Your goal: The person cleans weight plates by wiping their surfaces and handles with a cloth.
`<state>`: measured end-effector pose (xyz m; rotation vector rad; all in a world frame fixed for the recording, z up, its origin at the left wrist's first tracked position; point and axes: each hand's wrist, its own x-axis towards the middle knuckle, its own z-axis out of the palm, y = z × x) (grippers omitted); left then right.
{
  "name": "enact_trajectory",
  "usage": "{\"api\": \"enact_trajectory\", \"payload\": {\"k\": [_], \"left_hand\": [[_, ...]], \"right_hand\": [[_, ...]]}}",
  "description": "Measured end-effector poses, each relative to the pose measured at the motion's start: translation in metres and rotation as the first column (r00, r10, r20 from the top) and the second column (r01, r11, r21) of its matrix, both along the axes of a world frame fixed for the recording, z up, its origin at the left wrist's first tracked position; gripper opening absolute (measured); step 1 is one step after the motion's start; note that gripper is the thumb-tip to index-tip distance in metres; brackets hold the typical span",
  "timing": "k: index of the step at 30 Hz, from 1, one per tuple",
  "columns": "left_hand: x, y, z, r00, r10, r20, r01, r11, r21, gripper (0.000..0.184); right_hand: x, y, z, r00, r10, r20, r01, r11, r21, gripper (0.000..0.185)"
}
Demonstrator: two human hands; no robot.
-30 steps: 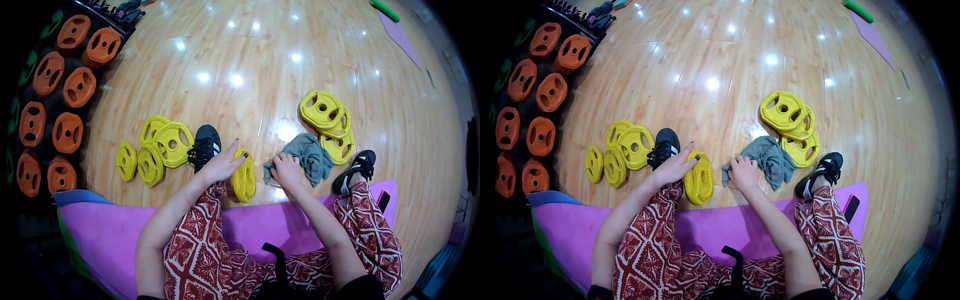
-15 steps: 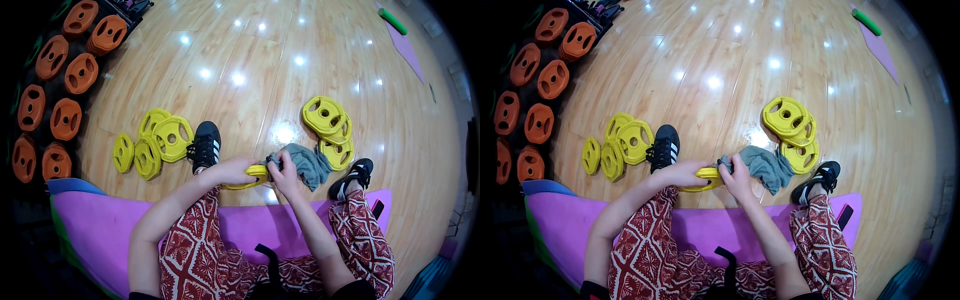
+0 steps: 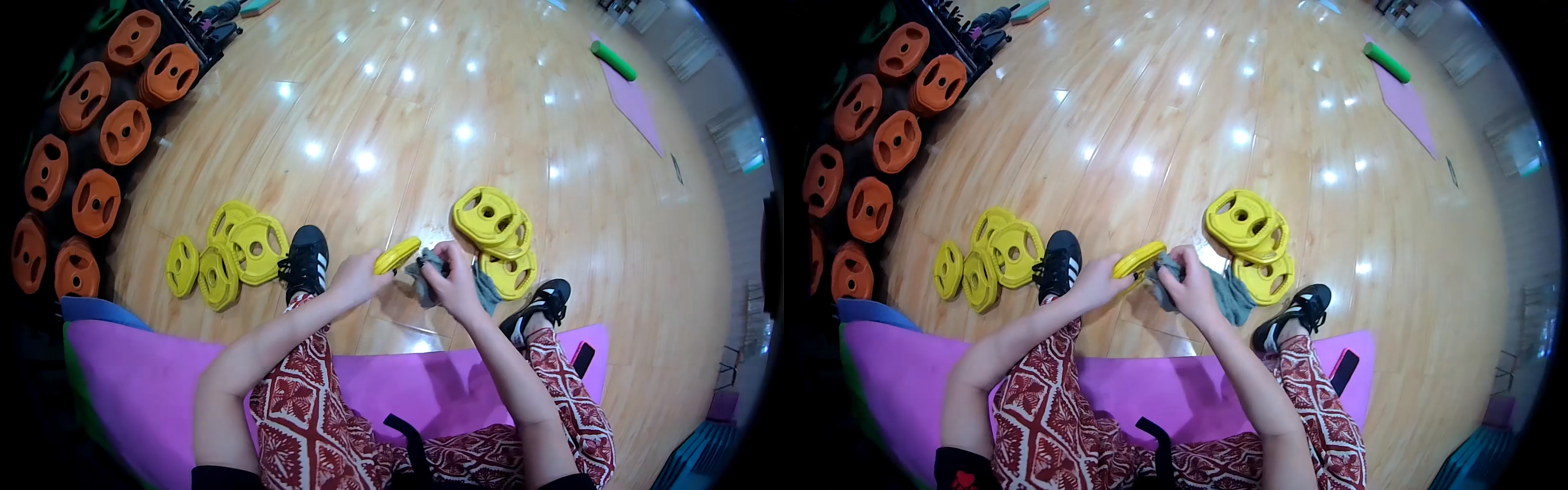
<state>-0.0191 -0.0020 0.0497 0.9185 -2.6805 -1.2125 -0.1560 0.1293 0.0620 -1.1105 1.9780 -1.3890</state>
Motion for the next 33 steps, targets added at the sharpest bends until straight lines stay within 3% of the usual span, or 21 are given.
{"api": "enact_trajectory", "payload": {"k": [3,6,8,9,10,11,13,15,19,21,22,24,28,31,33], "left_hand": [[-0.016,0.001,-0.002,0.998,0.005,-0.057,-0.007,1.000,-0.025,0.035],[-0.027,0.005,0.000,0.997,-0.057,0.046,0.057,0.998,-0.010,0.035],[-0.032,0.012,0.000,0.963,-0.220,0.158,0.250,0.948,-0.199,0.031],[-0.034,0.018,0.006,0.963,-0.218,0.159,0.249,0.946,-0.208,0.031],[-0.037,0.025,0.015,0.913,-0.268,0.309,0.347,0.907,-0.238,0.030],[-0.041,0.032,0.024,0.841,-0.298,0.452,0.441,0.861,-0.253,0.029],[-0.047,0.041,0.032,0.788,-0.307,0.534,0.491,0.836,-0.246,0.026],[-0.052,0.045,0.034,0.745,-0.346,0.570,0.532,0.824,-0.195,0.026],[-0.064,0.044,0.027,0.742,-0.308,0.596,0.517,0.828,-0.217,0.024],[-0.060,0.044,0.018,0.870,-0.145,0.471,0.270,0.940,-0.208,0.021],[-0.054,0.043,0.012,0.866,-0.145,0.478,0.271,0.940,-0.206,0.021],[-0.046,0.042,0.005,0.970,-0.083,0.230,0.139,0.961,-0.240,0.021],[-0.045,0.039,0.007,0.976,-0.062,0.210,0.106,0.973,-0.205,0.022],[-0.043,0.033,0.013,0.975,0.002,0.220,0.031,0.989,-0.147,0.023],[-0.040,0.026,0.008,0.984,0.075,0.159,-0.055,0.991,-0.123,0.025]], "right_hand": [[-0.012,0.000,0.001,0.992,0.121,0.025,-0.121,0.993,0.005,0.023],[-0.028,0.005,0.016,0.984,0.140,0.114,-0.151,0.984,0.091,0.021],[-0.038,0.006,0.019,0.983,0.160,0.087,-0.170,0.977,0.128,0.021],[-0.041,0.007,0.020,0.981,0.180,0.069,-0.190,0.966,0.174,0.021],[-0.042,0.007,0.030,0.981,0.186,0.056,-0.194,0.942,0.275,0.021],[-0.046,0.007,0.029,0.980,0.191,0.050,-0.197,0.944,0.266,0.021],[-0.048,0.003,0.031,0.889,0.340,-0.308,-0.274,0.932,0.239,0.021],[-0.048,0.004,0.033,0.884,0.382,-0.270,-0.305,0.909,0.286,0.021],[-0.040,-0.001,0.025,0.875,0.422,-0.238,-0.354,0.892,0.281,0.022],[-0.036,-0.006,0.012,0.910,0.375,-0.176,-0.330,0.913,0.241,0.021],[-0.035,-0.009,0.005,0.912,0.375,-0.169,-0.331,0.913,0.238,0.021],[-0.033,-0.011,-0.002,0.891,0.404,-0.207,-0.342,0.897,0.279,0.021],[-0.024,-0.008,0.000,0.871,0.413,-0.265,-0.322,0.888,0.327,0.023],[-0.022,-0.011,-0.003,0.866,0.364,-0.344,-0.327,0.931,0.163,0.027],[-0.024,-0.018,-0.004,0.824,0.473,-0.312,-0.374,0.868,0.328,0.031]]}}
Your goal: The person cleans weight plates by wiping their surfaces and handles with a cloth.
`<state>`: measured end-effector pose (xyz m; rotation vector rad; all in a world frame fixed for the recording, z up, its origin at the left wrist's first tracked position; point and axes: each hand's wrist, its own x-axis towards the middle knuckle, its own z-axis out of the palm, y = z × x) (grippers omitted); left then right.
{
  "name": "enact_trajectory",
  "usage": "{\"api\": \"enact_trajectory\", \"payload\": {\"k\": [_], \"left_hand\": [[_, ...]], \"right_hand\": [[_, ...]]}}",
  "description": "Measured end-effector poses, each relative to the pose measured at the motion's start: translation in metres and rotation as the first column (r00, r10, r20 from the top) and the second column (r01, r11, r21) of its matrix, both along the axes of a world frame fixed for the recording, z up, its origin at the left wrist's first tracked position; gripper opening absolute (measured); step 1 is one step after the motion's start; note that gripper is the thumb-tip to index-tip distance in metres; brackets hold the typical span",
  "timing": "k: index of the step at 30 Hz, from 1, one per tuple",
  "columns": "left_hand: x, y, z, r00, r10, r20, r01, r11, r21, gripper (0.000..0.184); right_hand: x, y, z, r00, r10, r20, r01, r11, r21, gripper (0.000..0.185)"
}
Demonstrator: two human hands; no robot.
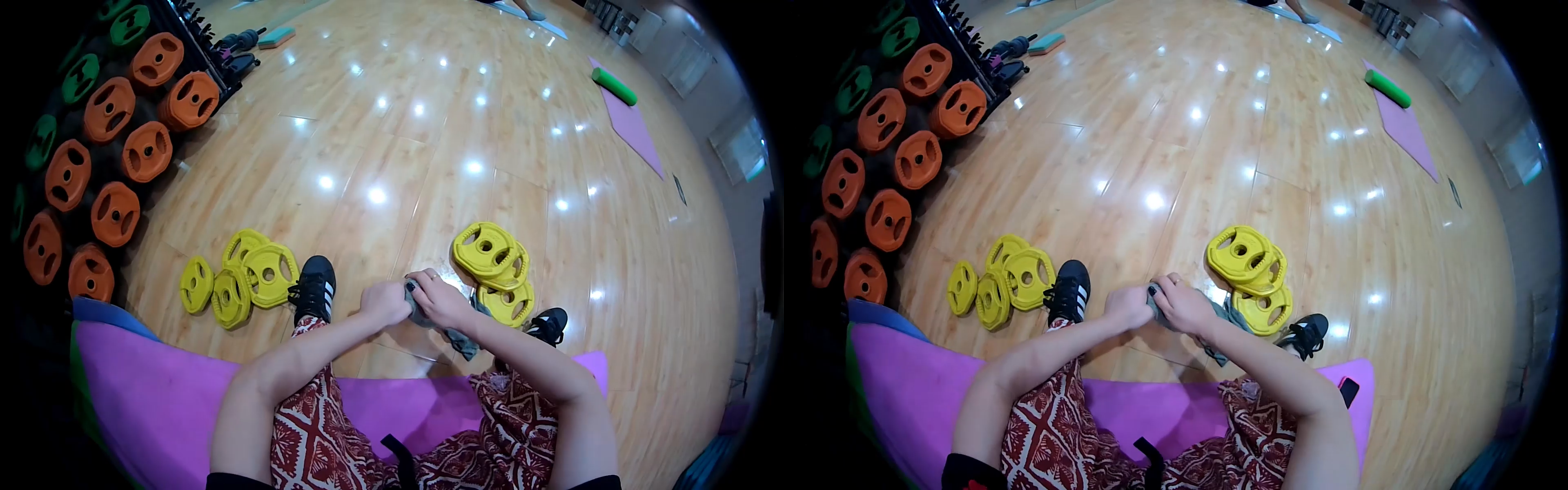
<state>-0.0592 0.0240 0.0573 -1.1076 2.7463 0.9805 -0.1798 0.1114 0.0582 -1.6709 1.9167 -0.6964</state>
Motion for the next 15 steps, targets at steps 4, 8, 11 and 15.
{"api": "enact_trajectory", "payload": {"k": [4,8,11,15], "left_hand": [[0.007,-0.011,-0.010,0.999,0.013,-0.035,-0.013,1.000,-0.008,0.026],[0.008,-0.013,-0.012,1.000,-0.023,-0.014,0.023,0.999,0.025,0.026],[0.011,-0.018,-0.012,0.998,-0.067,0.009,0.067,0.997,0.024,0.028],[0.017,-0.020,-0.010,0.991,-0.088,-0.096,0.093,0.995,0.044,0.026]], "right_hand": [[0.002,-0.011,0.004,1.000,0.016,-0.026,-0.015,0.999,0.029,0.034],[-0.001,-0.017,0.004,0.998,-0.026,-0.051,0.032,0.993,0.110,0.040],[-0.005,-0.021,0.001,0.996,-0.078,0.043,0.069,0.983,0.168,0.041],[-0.010,-0.026,0.004,0.995,-0.002,0.104,-0.018,0.981,0.192,0.038]]}}
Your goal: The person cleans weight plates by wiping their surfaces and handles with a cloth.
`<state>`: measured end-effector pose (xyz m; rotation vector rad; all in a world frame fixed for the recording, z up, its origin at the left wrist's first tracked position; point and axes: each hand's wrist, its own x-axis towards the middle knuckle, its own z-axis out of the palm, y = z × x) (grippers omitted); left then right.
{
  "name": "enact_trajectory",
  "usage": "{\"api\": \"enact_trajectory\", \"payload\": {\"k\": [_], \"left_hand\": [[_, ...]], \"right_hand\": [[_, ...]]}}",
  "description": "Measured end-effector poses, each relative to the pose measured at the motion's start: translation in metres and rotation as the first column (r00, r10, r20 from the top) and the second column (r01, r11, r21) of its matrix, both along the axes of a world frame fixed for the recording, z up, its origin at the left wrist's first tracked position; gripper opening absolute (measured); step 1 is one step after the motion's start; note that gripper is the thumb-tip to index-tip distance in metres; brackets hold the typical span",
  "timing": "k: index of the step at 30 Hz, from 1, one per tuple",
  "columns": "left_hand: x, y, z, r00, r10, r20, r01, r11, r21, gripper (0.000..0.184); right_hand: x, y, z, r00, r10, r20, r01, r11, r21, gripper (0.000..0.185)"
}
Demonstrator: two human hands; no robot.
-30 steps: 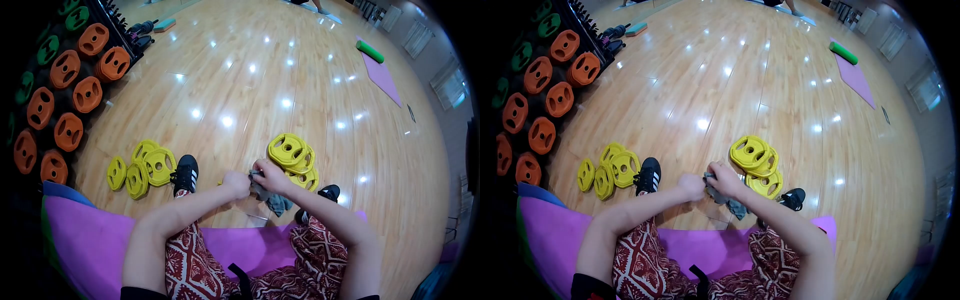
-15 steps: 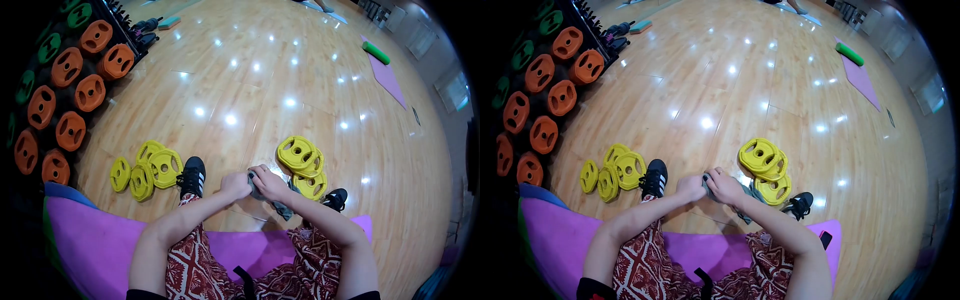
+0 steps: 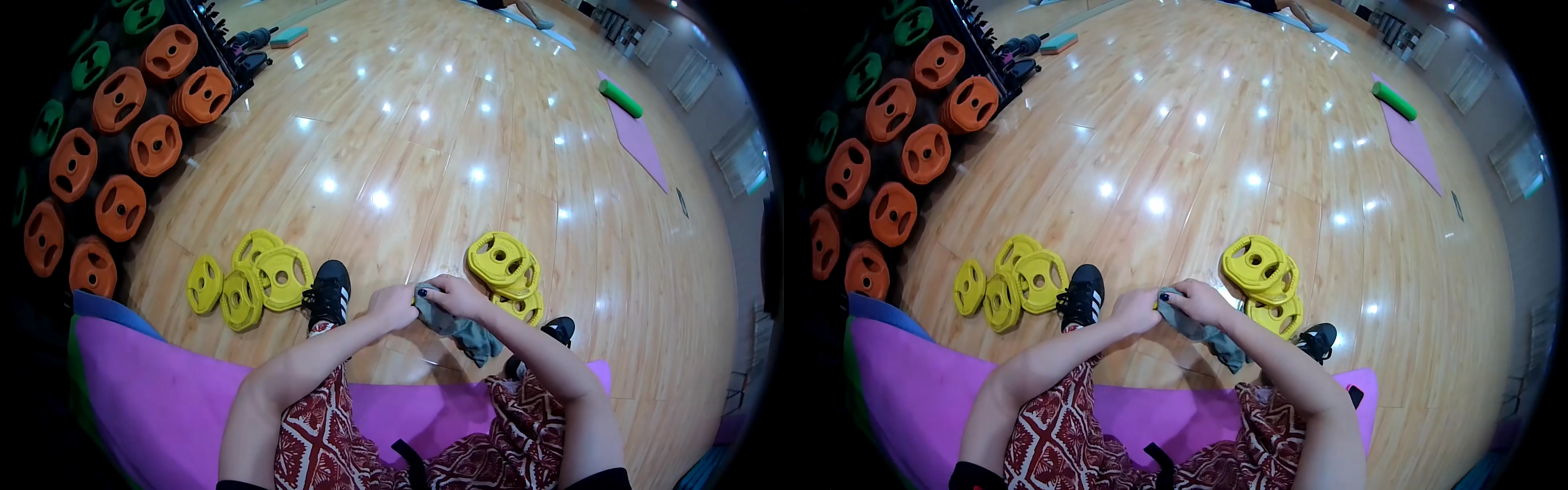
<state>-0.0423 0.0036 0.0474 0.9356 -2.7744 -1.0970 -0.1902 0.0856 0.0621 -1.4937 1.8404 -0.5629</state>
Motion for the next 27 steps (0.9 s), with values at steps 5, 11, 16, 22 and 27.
{"api": "enact_trajectory", "payload": {"k": [5,11,16,22,27], "left_hand": [[0.007,-0.004,0.010,0.999,-0.021,0.047,0.020,1.000,0.023,0.032],[0.015,-0.012,0.005,0.999,-0.040,-0.004,0.040,0.999,0.023,0.036],[0.016,0.002,-0.001,0.998,-0.030,-0.047,0.030,0.999,-0.012,0.033],[0.022,0.006,0.000,0.982,-0.123,0.146,0.121,0.992,0.020,0.025],[0.027,-0.005,-0.016,0.969,-0.238,-0.062,0.237,0.971,-0.023,0.026]], "right_hand": [[-0.007,0.001,0.010,0.972,-0.047,0.231,0.010,0.987,0.160,0.027],[-0.039,0.012,-0.011,0.946,-0.233,0.225,0.139,0.920,0.366,0.030],[-0.008,-0.002,-0.006,1.000,0.024,-0.008,-0.025,0.997,-0.074,0.034],[0.004,-0.002,-0.015,0.981,0.135,-0.141,-0.132,0.991,0.030,0.045],[0.002,0.015,-0.009,0.970,0.219,-0.106,-0.195,0.960,0.200,0.046]]}}
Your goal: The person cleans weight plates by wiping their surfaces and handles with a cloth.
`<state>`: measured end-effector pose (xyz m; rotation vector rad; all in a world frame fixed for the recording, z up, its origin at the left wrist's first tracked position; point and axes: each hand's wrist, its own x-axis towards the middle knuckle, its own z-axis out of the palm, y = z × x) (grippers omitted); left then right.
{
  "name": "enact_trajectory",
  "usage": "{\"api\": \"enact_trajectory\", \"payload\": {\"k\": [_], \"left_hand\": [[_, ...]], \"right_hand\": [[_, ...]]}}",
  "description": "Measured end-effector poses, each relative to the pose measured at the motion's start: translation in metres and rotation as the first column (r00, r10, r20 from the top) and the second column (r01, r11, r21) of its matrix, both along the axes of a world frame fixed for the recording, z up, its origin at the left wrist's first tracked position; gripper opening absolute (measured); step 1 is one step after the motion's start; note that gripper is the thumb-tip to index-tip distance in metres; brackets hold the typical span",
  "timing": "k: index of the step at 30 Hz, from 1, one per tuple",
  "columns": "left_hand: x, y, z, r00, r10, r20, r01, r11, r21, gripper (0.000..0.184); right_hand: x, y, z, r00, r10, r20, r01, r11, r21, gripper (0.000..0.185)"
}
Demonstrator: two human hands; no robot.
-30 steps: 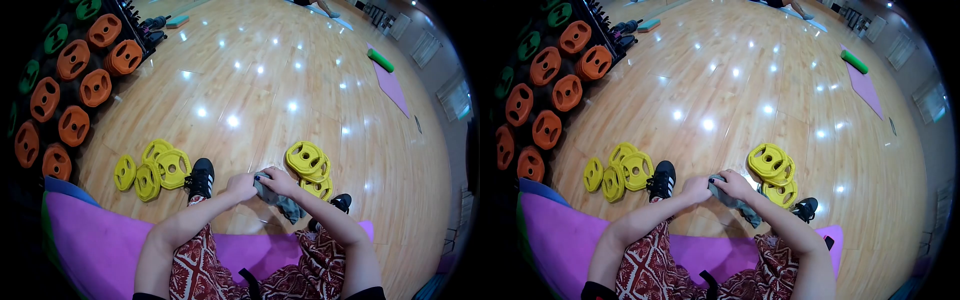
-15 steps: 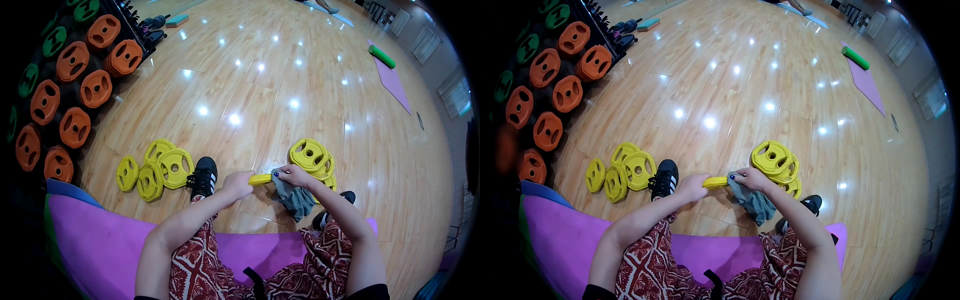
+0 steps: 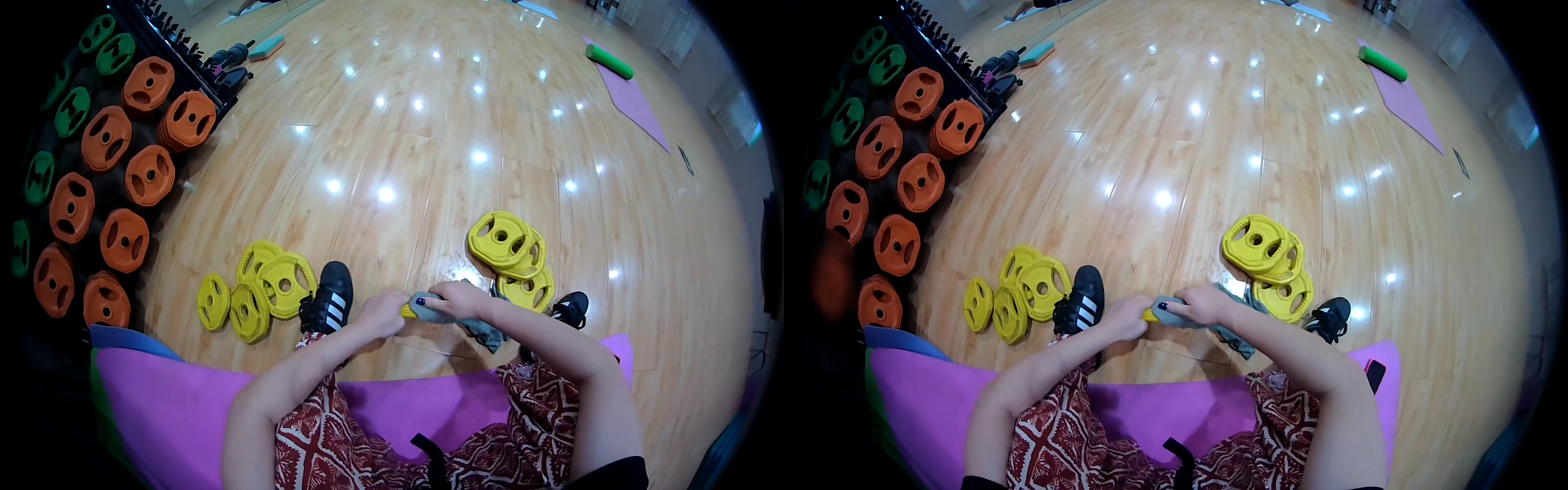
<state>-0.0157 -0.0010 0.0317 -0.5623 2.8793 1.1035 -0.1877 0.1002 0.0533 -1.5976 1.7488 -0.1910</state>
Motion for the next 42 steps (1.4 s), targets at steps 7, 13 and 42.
{"api": "enact_trajectory", "payload": {"k": [7,13,42], "left_hand": [[-0.004,-0.004,-0.007,0.999,-0.030,-0.024,0.030,0.999,-0.016,0.030],[-0.006,-0.015,0.006,0.989,0.149,0.011,-0.149,0.980,0.135,0.027],[0.000,-0.011,-0.026,0.953,0.301,-0.034,-0.269,0.891,0.365,0.028]], "right_hand": [[0.014,0.012,-0.001,1.000,-0.010,-0.004,0.009,0.977,-0.214,0.044],[0.015,0.002,0.012,0.998,-0.065,-0.019,0.060,0.976,-0.208,0.036],[0.006,-0.007,0.012,0.984,-0.143,0.109,0.144,0.990,-0.006,0.052]]}}
